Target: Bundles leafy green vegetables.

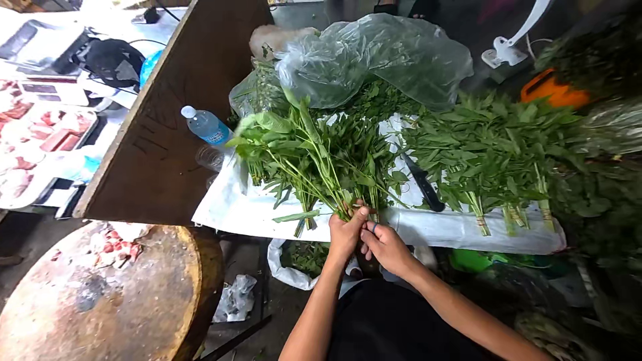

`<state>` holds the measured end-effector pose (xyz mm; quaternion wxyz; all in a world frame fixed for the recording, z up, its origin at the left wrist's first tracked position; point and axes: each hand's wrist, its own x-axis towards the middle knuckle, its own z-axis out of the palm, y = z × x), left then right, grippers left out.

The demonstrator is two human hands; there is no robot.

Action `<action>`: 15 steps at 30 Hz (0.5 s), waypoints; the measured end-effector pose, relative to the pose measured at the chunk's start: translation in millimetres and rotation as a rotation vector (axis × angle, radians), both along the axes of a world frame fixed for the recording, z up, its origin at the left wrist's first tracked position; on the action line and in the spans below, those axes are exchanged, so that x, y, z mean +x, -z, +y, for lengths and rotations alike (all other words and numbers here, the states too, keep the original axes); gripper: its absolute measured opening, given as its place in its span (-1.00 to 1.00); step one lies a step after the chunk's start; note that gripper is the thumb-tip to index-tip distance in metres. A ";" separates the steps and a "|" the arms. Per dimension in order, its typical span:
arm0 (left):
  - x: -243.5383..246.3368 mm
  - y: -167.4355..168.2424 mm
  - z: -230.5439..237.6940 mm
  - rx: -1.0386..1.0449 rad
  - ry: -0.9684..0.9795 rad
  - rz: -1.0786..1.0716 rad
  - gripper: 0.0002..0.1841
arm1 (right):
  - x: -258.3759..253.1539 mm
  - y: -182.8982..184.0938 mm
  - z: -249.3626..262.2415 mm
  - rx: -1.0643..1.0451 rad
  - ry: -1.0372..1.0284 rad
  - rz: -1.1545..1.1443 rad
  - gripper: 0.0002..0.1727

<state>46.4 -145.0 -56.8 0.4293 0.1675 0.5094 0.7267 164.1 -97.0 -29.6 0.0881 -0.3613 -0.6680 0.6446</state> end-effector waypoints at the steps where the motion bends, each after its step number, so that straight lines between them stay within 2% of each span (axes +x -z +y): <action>1: 2.7 2.8 1.8 -0.019 -0.006 -0.090 -0.65 | -1.2 1.9 -1.8 0.085 0.020 -0.061 -0.69; 3: 9.4 14.2 6.4 -0.096 -0.062 -0.333 -0.70 | -4.0 21.0 -7.2 0.335 0.043 -0.163 -0.66; 5: 14.4 33.7 12.5 -0.236 -0.124 -0.499 -0.88 | -1.4 44.3 -12.4 0.490 -0.068 -0.276 -0.60; 6: 14.6 45.4 15.6 -0.304 -0.146 -0.524 -0.92 | 1.5 45.6 -10.1 0.467 -0.191 -0.357 -0.55; 7: 11.5 55.9 16.9 -0.346 -0.138 -0.526 -0.85 | 4.3 43.9 -2.1 0.405 -0.297 -0.403 -0.51; 8: 7.3 62.3 15.5 -0.372 -0.128 -0.519 -0.77 | 8.3 44.0 8.6 0.343 -0.315 -0.397 -0.52; 10: -3.4 60.2 8.3 -0.375 -0.087 -0.495 -0.70 | 18.2 49.6 38.2 0.302 -0.143 -0.341 -0.61; 12: -15.1 44.9 -1.6 -0.331 -0.044 -0.481 -0.71 | 24.3 66.4 76.0 0.396 0.058 -0.346 -0.62; 13: -20.7 36.9 -8.3 -0.292 -0.021 -0.481 -0.73 | 25.4 79.4 93.0 0.449 0.107 -0.379 -0.60; 15: -29.0 25.1 -20.4 -0.180 0.037 -0.501 -0.78 | 23.1 100.4 118.9 0.489 0.071 -0.482 -0.51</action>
